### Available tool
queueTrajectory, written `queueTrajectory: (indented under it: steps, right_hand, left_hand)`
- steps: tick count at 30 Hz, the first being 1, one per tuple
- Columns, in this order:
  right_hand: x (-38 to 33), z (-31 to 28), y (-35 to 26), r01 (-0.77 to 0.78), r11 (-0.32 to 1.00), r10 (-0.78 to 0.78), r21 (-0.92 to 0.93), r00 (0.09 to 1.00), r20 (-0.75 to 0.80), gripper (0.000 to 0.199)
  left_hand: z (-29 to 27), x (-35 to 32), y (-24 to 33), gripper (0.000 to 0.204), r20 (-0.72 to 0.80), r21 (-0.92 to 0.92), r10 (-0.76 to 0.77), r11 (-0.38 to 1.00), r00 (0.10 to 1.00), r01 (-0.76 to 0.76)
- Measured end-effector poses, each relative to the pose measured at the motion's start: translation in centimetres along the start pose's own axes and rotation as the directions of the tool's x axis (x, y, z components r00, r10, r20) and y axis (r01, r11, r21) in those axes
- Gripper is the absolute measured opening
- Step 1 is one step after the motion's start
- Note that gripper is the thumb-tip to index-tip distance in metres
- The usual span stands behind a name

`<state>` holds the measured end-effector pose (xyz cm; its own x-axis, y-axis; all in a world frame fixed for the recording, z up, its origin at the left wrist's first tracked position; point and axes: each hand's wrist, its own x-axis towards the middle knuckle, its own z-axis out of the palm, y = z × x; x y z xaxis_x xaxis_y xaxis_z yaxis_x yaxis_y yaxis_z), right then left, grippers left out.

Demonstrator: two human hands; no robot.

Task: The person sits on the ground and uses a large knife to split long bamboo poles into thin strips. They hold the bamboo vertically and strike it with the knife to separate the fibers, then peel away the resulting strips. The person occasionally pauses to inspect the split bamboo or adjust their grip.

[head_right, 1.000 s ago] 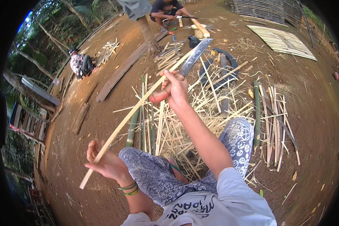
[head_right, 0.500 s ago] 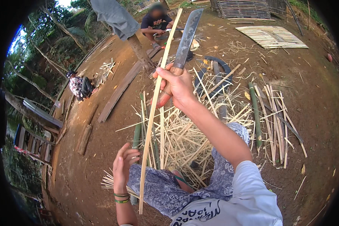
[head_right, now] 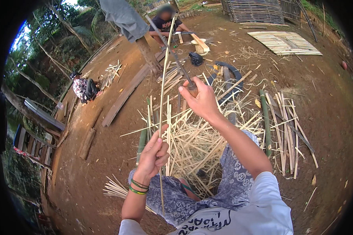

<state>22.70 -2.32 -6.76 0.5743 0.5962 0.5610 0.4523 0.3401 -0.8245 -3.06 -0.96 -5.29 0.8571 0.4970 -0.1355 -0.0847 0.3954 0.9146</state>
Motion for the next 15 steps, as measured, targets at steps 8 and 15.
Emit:
queueTrajectory:
  steps: [8,15]
  right_hand:
    - [-2.4,0.0,0.8,0.454,0.805,-0.377,-0.382,0.889,0.26,0.024]
    - [-1.2,-0.8,-1.0,0.616,0.609,-0.36,-0.5,0.776,0.518,0.022]
  left_hand:
    - [0.7,0.4,-0.8,0.045,-0.097,0.075,0.045,0.997,0.994,-0.037]
    - [-0.6,-0.8,-3.0,0.036,-0.204,0.294,0.182,0.948,0.962,-0.117]
